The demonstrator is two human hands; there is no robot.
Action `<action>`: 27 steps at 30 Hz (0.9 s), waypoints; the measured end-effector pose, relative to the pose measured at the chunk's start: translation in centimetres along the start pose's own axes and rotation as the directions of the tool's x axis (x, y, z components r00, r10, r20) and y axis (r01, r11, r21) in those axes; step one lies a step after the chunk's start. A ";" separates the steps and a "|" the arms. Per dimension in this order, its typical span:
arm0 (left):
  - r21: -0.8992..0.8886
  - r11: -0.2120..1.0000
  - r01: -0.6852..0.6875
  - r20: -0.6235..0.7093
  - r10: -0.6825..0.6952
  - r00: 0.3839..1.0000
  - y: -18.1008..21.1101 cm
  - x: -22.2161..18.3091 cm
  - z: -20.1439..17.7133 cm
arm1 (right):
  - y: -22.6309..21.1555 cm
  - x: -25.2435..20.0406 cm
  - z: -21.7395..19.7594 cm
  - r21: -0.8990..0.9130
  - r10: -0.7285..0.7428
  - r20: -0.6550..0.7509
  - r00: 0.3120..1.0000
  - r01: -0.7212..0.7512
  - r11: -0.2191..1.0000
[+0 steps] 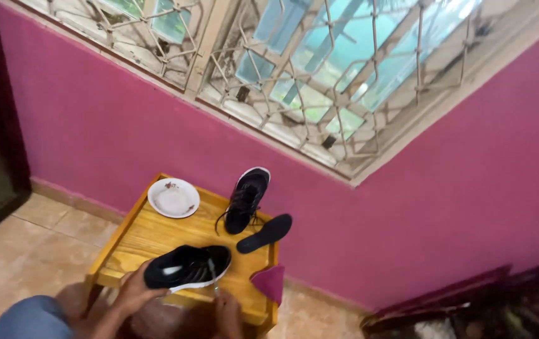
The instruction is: Cleaning the upper and interior of a black sneaker using a toothbrush and cleaning solution.
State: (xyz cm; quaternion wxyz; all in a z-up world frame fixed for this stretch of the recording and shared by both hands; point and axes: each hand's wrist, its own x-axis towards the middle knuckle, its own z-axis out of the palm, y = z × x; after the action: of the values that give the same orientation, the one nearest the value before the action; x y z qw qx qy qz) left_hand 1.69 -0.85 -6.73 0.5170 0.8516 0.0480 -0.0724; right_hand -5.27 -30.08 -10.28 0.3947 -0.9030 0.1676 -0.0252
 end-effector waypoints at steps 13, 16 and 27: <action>-0.153 0.984 0.092 0.097 -0.077 0.992 5.4 -4.0 -3.1 | -3.0 -2.7 -3.1 0.006 0.052 -0.042 0.998 -0.051 0.999; -0.256 0.966 0.034 0.038 -0.025 0.999 5.8 -5.3 -3.1 | -7.7 -5.8 -4.9 -0.214 0.161 0.125 0.979 -0.132 0.968; -0.674 0.738 -0.047 -0.189 -0.111 0.976 12.0 -11.2 -7.5 | -16.5 -8.6 -11.9 0.215 -0.102 0.084 0.991 0.082 0.973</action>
State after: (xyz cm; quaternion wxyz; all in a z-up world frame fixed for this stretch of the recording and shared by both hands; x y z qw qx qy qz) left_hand -6.87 0.22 9.07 0.7802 0.6083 0.1418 0.0343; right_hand -10.87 -25.23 10.52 0.4941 -0.8631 0.1031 -0.0185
